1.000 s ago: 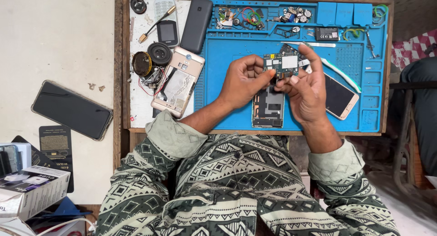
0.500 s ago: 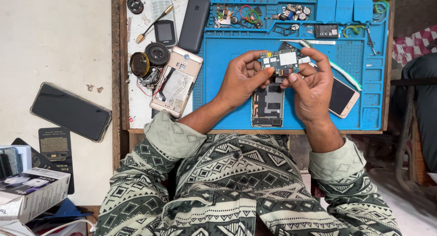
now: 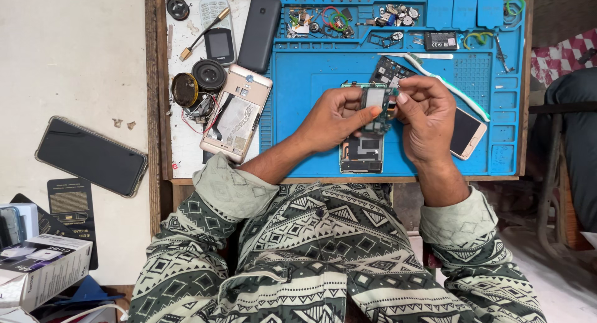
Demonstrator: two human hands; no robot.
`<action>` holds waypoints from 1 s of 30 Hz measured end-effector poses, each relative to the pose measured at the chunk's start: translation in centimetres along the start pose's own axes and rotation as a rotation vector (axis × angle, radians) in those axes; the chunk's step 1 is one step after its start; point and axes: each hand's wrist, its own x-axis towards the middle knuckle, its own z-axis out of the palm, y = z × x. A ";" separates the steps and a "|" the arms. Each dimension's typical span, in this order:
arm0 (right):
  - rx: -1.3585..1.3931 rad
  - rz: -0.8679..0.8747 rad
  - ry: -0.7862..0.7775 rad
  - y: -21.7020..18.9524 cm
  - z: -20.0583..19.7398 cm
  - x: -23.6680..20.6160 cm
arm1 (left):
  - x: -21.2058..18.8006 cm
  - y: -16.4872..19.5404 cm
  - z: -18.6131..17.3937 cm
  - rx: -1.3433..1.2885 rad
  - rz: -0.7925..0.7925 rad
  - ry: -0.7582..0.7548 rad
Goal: The person works at a repair bench on a disassembled smartphone, holding the exposed motherboard and manipulating small components and connectors on it with both hands. They lift and reposition the board, peel a small piece from it, and continue working on the board over a blue silicone mat.
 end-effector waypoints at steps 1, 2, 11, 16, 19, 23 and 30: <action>-0.019 -0.006 0.005 0.0 0.0 0.0 | -0.1 -0.1 0.0 -0.023 0.034 0.000; -0.008 -0.003 0.001 0.0 -0.1 0.0 | -0.1 -0.2 0.1 -0.046 0.068 0.000; -0.093 -0.010 -0.070 0.2 -0.4 -0.2 | 0.0 -0.6 -0.1 -0.079 0.135 0.109; -0.242 -0.081 -0.063 -0.2 0.4 -0.8 | 0.1 -0.6 -0.1 -0.187 0.216 0.071; -0.472 -0.240 -0.015 -0.9 1.1 -1.2 | 0.0 -0.1 -0.1 -0.113 0.248 0.047; -0.713 -0.522 -0.044 -2.2 1.9 -1.5 | -0.8 1.7 0.0 0.216 0.371 0.074; -0.890 -0.702 -0.065 -3.5 2.4 -1.2 | -1.3 4.1 0.1 0.518 0.573 0.054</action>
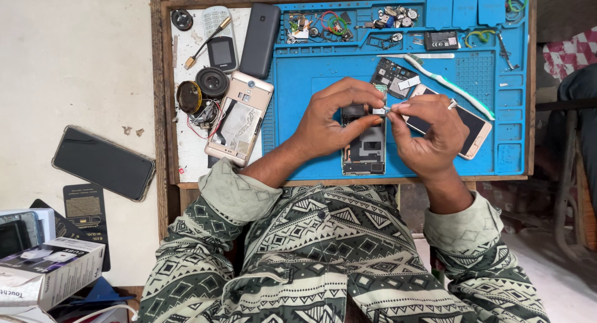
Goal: The person works at a repair bench on a disassembled smartphone, holding the exposed motherboard and manipulating small components and connectors on it with both hands. They lift and reposition the board, peel a small piece from it, and continue working on the board over a blue silicone mat.
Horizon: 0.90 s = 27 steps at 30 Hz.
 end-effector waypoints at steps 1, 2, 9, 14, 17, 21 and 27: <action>0.013 -0.005 -0.002 0.1 0.0 0.1 | 0.0 0.0 0.0 0.007 -0.017 0.003; 0.020 -0.006 0.000 0.2 -0.1 0.1 | 0.0 0.0 0.1 0.014 -0.033 0.008; 0.031 -0.022 0.001 0.3 -0.1 0.0 | -0.2 -0.6 0.1 0.026 -0.001 0.004; 0.020 -0.051 0.007 0.3 -0.1 0.0 | -0.3 -0.9 0.2 0.008 -0.006 -0.019; -0.002 -0.087 0.003 0.4 -0.3 0.1 | -0.3 -1.0 0.3 0.005 -0.011 -0.023; -0.013 -0.109 0.006 0.4 -0.4 0.0 | -0.4 -1.0 0.5 -0.009 -0.019 -0.020; 0.001 -0.099 0.013 0.4 -0.1 0.0 | -0.4 -1.0 0.3 0.002 -0.043 -0.014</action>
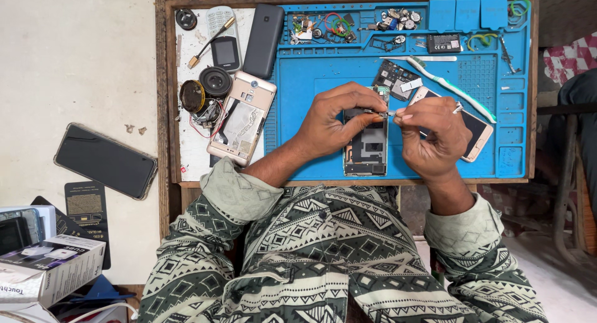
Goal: The person works at a repair bench on a disassembled smartphone, holding the exposed motherboard and manipulating small components and connectors on it with both hands. They lift and reposition the board, peel a small piece from it, and continue working on the board over a blue silicone mat.
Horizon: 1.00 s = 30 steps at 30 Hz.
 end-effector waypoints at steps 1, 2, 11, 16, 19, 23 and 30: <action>0.004 0.001 0.002 0.1 0.0 0.0 | 0.0 0.0 0.0 -0.007 -0.007 0.001; 0.005 0.005 0.001 0.2 0.0 -0.1 | 0.1 0.1 0.1 -0.014 -0.014 0.001; 0.380 0.329 0.067 0.6 0.5 -1.6 | -0.5 -0.9 0.0 -0.221 -0.202 -0.040; 0.496 0.511 0.117 1.3 1.4 -0.8 | 0.2 -4.0 -0.5 -0.369 -0.233 0.273; 0.437 0.730 0.080 2.0 1.4 -0.1 | 1.2 -5.4 -3.1 -0.480 -0.261 0.474; 0.053 0.415 -0.154 2.0 1.5 0.3 | 1.2 -5.7 -4.5 -0.524 -0.339 0.539; -0.230 0.242 -0.408 0.7 3.0 2.5 | 0.9 -5.7 -3.0 -0.576 -0.309 0.532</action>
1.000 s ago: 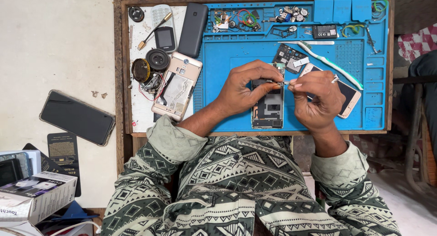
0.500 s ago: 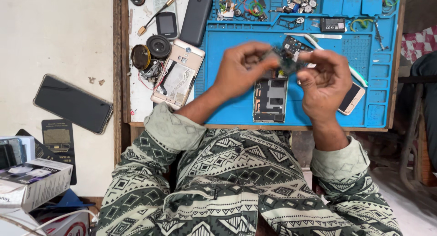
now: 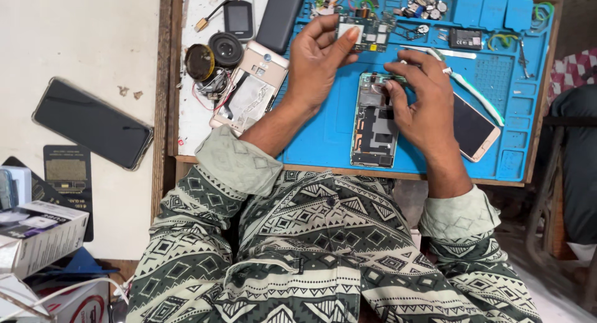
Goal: The person works at a repair bench on a disassembled smartphone, holding the exposed motherboard and manipulating small components and connectors on it with both hands. They lift and reposition the board, peel a small piece from it, and continue working on the board over a blue silicone mat.
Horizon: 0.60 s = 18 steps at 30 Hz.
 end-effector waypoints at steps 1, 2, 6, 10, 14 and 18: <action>-0.008 -0.002 -0.027 -0.2 0.0 0.4 | -0.1 -0.1 0.0 0.005 0.001 0.002; -0.017 -0.011 -0.060 -0.4 -0.1 0.8 | -0.1 -0.1 0.0 0.011 0.003 0.001; -0.030 -0.021 -0.128 -0.6 0.0 1.7 | 0.1 0.0 -0.1 0.000 -0.001 -0.002; 0.012 -0.020 -0.110 -0.4 0.5 1.6 | 0.1 0.0 0.0 0.023 0.019 -0.015; 0.017 0.015 -0.122 -0.1 0.9 1.5 | 0.0 0.0 -0.1 0.044 0.033 -0.032; 0.020 0.013 -0.106 -0.1 1.1 1.3 | -0.2 0.1 -0.1 0.082 0.031 -0.052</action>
